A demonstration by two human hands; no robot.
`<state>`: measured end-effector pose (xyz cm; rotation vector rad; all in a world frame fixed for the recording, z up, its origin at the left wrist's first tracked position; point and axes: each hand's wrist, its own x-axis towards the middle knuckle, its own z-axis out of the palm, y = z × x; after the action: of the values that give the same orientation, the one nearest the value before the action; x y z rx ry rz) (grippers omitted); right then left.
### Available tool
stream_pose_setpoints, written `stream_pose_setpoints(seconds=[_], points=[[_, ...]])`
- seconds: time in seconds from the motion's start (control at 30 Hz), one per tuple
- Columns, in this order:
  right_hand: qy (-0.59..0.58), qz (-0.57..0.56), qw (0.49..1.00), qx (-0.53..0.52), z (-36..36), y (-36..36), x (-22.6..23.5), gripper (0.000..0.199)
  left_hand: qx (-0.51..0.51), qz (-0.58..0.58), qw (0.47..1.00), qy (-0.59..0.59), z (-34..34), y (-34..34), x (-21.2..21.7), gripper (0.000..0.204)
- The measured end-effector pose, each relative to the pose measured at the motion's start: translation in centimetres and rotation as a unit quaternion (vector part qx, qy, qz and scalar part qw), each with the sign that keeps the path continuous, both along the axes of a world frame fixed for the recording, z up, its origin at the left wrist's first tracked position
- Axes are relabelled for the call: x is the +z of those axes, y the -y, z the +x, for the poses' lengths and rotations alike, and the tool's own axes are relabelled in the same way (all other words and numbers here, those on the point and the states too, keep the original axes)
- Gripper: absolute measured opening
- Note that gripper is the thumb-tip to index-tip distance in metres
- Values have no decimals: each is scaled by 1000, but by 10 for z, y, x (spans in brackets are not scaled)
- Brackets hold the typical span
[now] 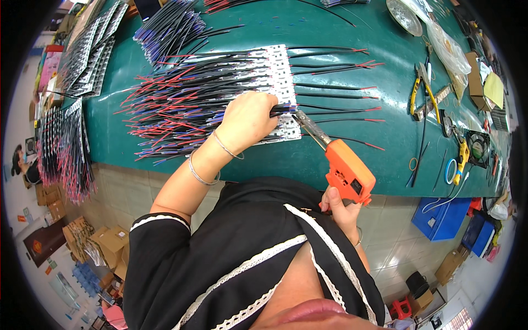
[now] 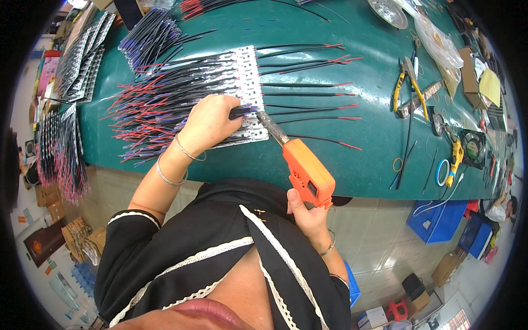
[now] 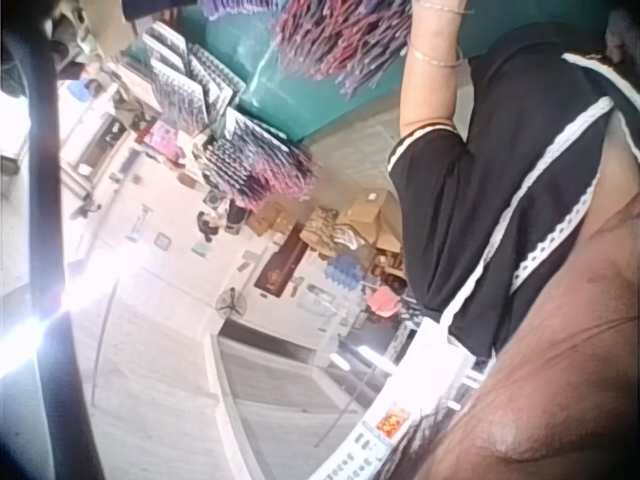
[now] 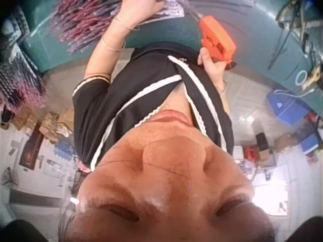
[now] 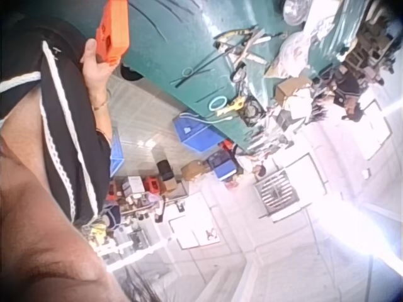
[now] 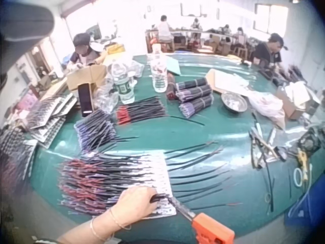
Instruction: The person positions wires onto circuit board strips by hand and solders them into place using a soldering gun.
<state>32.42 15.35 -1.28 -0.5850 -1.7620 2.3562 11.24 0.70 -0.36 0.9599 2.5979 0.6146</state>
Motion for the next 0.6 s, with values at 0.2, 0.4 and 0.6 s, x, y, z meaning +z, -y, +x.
stream_pose_setpoints(seconds=[0.2,0.4,0.6], points=[[20,-6,1000,7,3,2,-6,29,15,40,999,12,0,2,-4,16],[36,1,999,4,-3,6,-1,22,3,36,999,24,0,1,-4,16],[46,10,999,16,-6,6,-1,20,4,28,999,17,1,-1,-6,14]])
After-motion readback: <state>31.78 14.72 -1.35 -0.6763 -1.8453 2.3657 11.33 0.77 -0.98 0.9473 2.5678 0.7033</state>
